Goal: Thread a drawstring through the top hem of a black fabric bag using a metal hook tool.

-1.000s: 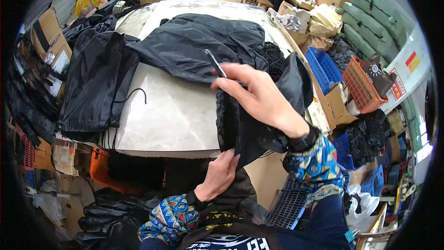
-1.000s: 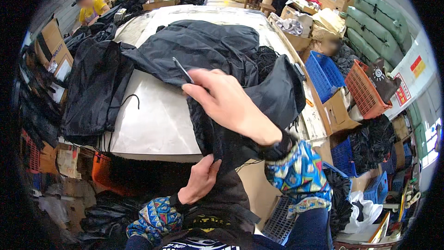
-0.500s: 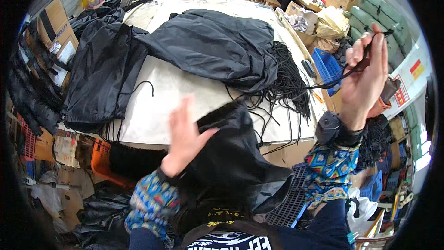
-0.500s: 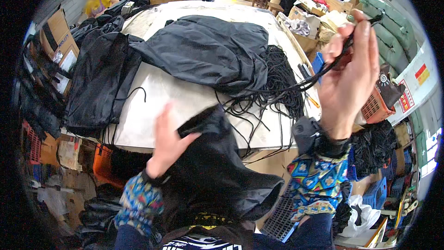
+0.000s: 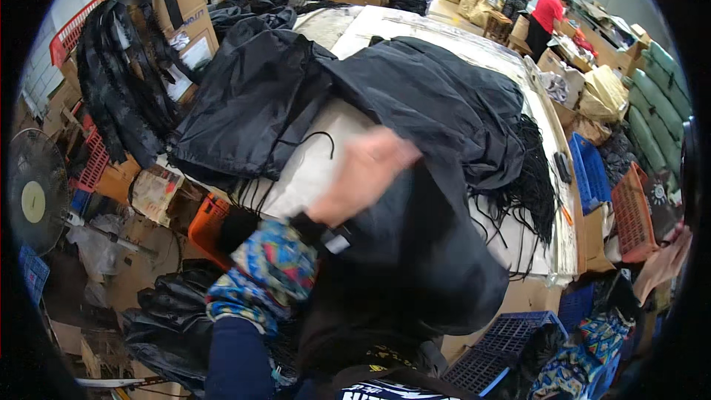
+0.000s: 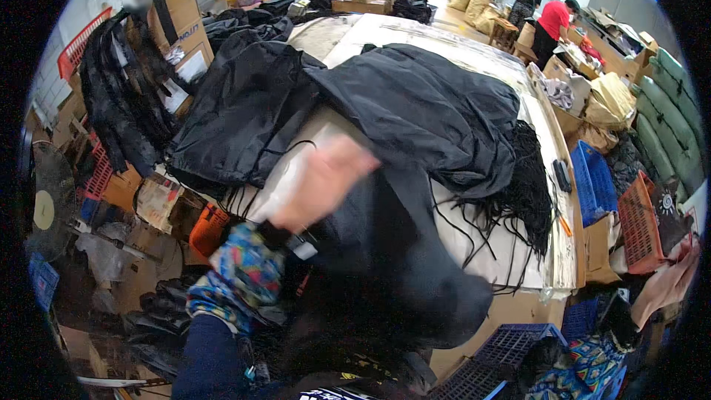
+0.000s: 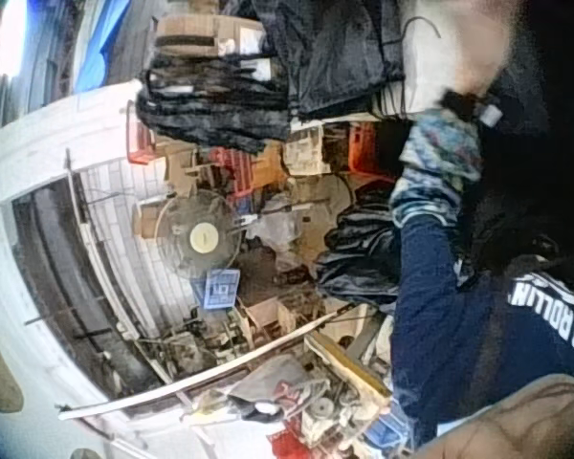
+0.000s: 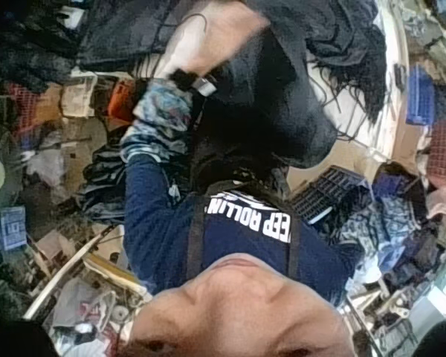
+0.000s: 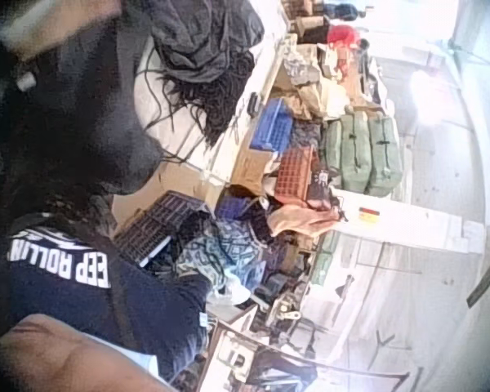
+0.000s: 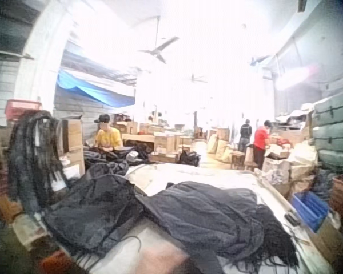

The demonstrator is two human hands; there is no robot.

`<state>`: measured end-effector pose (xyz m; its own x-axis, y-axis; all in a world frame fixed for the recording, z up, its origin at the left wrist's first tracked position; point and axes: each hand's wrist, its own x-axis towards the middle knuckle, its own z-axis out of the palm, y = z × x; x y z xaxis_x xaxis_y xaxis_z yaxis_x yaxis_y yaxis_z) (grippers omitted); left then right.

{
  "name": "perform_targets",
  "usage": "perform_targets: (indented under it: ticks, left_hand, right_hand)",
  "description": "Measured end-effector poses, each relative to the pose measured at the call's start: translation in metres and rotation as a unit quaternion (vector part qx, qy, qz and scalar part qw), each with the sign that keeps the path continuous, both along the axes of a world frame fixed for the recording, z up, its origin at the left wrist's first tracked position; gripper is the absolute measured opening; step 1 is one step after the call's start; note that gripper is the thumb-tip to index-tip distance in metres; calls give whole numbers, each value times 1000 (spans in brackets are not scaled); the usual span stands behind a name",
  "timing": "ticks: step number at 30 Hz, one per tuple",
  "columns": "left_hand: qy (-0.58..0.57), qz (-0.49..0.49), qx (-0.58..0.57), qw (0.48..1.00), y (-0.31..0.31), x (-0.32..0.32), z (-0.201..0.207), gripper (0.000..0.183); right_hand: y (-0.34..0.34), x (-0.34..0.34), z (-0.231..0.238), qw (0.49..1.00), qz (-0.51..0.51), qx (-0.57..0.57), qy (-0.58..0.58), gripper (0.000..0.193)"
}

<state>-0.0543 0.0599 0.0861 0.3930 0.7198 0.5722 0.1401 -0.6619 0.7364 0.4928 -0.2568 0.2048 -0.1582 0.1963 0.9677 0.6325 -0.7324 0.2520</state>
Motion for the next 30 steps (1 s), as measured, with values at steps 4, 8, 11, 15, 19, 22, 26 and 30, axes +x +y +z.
perform_targets:
  ticks: [4, 8, 11, 15, 19, 22, 26, 30]
  left_hand:
    - [-236, 292, -60, 925, 108, -120, 19, 25]
    - [-333, 458, -45, 823, 151, -259, -26, 40]
    - [-280, 520, -111, 799, 160, -329, -72, 42]
    - [68, 765, -22, 640, 175, -279, -64, 53]
    - [256, 478, 267, 796, 219, -217, -63, 57]
    - [393, 502, 157, 754, 246, -170, -52, 68]
    - [471, 469, 303, 683, 295, -133, -29, 75]
    - [606, 434, 175, 643, 336, -126, -74, 59]
  right_hand:
    - [-8, 37, -69, 872, 274, 148, 379, 35]
    - [-2, -6, -124, 777, 279, 220, 520, 33]
    - [0, -18, -152, 756, 294, 199, 550, 31]
    - [15, -39, -161, 739, 285, 166, 587, 31]
    - [53, -63, -181, 732, 293, 63, 612, 28]
    - [62, -98, -185, 756, 234, -18, 611, 25]
    - [38, -138, -179, 726, 142, -24, 672, 23]
    - [33, -165, -185, 756, 113, -74, 640, 20]
